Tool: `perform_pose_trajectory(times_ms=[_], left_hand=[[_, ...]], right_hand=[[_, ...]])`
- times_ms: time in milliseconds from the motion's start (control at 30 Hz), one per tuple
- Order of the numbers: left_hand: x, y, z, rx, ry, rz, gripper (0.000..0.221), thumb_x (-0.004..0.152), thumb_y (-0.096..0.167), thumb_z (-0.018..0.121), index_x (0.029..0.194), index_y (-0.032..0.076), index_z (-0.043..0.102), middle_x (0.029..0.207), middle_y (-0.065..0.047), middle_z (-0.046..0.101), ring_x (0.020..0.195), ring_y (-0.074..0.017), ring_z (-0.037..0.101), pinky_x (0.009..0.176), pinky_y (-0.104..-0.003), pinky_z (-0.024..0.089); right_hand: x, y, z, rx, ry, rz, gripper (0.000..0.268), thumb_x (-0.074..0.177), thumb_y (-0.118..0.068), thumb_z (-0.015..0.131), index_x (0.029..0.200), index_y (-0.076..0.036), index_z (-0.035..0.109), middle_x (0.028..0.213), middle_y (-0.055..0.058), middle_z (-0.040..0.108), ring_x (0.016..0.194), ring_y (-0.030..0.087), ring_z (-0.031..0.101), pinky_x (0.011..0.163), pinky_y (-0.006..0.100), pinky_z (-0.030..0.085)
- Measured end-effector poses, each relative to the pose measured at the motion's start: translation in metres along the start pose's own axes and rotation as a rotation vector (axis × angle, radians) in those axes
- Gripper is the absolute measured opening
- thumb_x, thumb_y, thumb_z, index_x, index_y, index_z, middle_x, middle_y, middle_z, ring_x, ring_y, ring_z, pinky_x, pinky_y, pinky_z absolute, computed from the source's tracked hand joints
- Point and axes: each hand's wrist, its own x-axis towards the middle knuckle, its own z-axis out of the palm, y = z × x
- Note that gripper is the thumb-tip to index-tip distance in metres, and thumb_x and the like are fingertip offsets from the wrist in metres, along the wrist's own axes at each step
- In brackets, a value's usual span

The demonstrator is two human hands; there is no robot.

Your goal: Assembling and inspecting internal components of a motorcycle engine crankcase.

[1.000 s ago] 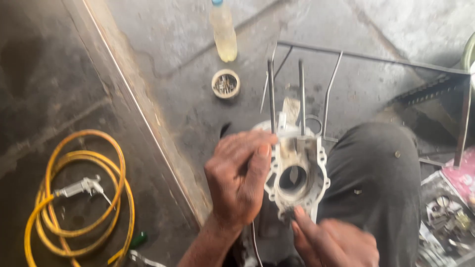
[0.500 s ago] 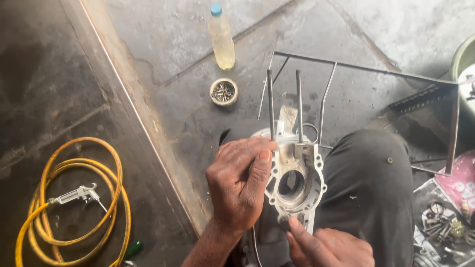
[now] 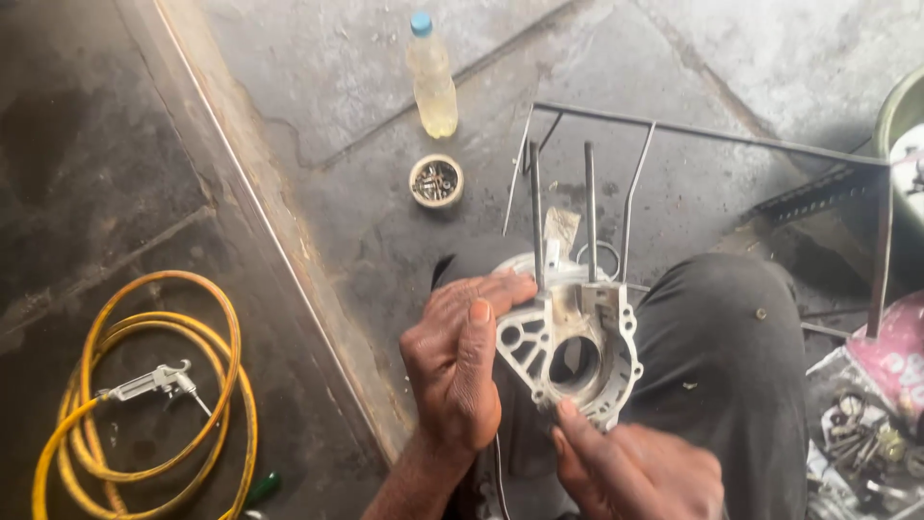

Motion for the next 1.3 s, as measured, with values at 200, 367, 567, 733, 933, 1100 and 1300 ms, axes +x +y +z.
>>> perform_pose_trajectory(times_ms=[200, 367, 567, 733, 933, 1100, 1300], left_hand=[[0.0, 0.004, 0.0, 0.036, -0.024, 0.029, 0.042, 0.11, 0.022, 0.042, 0.108, -0.003, 0.076, 0.111, -0.016, 0.08, 0.113, -0.0306, 0.076, 0.109, -0.042, 0.053], [0.001, 0.004, -0.001, 0.039, -0.005, -0.011, 0.041, 0.108, 0.021, 0.044, 0.107, -0.003, 0.076, 0.11, -0.016, 0.08, 0.112, -0.03, 0.077, 0.106, -0.041, 0.054], [-0.006, -0.001, 0.0, -0.007, 0.013, -0.013, 0.041, 0.11, 0.022, 0.043, 0.108, -0.002, 0.076, 0.107, -0.015, 0.08, 0.113, -0.0299, 0.076, 0.107, -0.042, 0.054], [-0.003, 0.0, -0.002, -0.055, 0.01, -0.047, 0.04, 0.111, 0.021, 0.043, 0.108, -0.002, 0.076, 0.109, -0.016, 0.08, 0.114, -0.0299, 0.075, 0.107, -0.042, 0.055], [-0.003, -0.002, -0.002, -0.043, 0.007, -0.043, 0.041, 0.11, 0.023, 0.043, 0.107, -0.001, 0.077, 0.108, -0.015, 0.08, 0.113, -0.0283, 0.076, 0.107, -0.041, 0.055], [-0.003, -0.001, 0.0, -0.017, 0.007, -0.023, 0.041, 0.109, 0.023, 0.043, 0.107, 0.0, 0.077, 0.106, -0.014, 0.08, 0.113, -0.0284, 0.077, 0.108, -0.042, 0.054], [-0.002, -0.001, -0.002, -0.004, 0.001, -0.018, 0.041, 0.11, 0.024, 0.042, 0.107, 0.001, 0.077, 0.108, -0.014, 0.08, 0.113, -0.0282, 0.077, 0.108, -0.041, 0.054]], right_hand=[[0.003, -0.001, -0.005, 0.032, -0.053, -0.015, 0.027, 0.078, -0.003, 0.082, 0.104, 0.003, 0.075, 0.05, 0.002, 0.052, 0.04, 0.009, 0.055, 0.04, 0.03, 0.045], [0.008, -0.003, -0.003, -0.021, -0.032, 0.048, 0.028, 0.075, -0.005, 0.084, 0.102, -0.002, 0.078, 0.047, 0.001, 0.051, 0.038, 0.008, 0.055, 0.041, 0.028, 0.045], [-0.003, -0.006, -0.001, -0.033, -0.013, 0.028, 0.03, 0.072, -0.005, 0.084, 0.102, -0.003, 0.076, 0.05, 0.001, 0.053, 0.042, 0.009, 0.057, 0.045, 0.026, 0.047], [-0.006, -0.006, -0.003, -0.061, -0.004, 0.039, 0.033, 0.071, -0.003, 0.085, 0.103, -0.005, 0.077, 0.049, 0.0, 0.051, 0.04, 0.009, 0.055, 0.042, 0.027, 0.045], [-0.001, 0.015, -0.013, 0.059, -0.065, -0.079, 0.038, 0.074, -0.001, 0.084, 0.11, -0.001, 0.073, 0.052, 0.001, 0.052, 0.041, 0.01, 0.054, 0.043, 0.028, 0.044], [0.029, 0.025, -0.031, 0.124, -0.221, -0.108, 0.034, 0.076, -0.006, 0.085, 0.107, 0.0, 0.072, 0.06, 0.001, 0.06, 0.049, 0.013, 0.059, 0.046, 0.032, 0.047], [0.044, 0.033, -0.045, 0.03, -0.428, -0.272, 0.044, 0.071, -0.013, 0.076, 0.113, -0.003, 0.07, 0.096, 0.007, 0.068, 0.075, 0.02, 0.067, 0.063, 0.035, 0.054]])
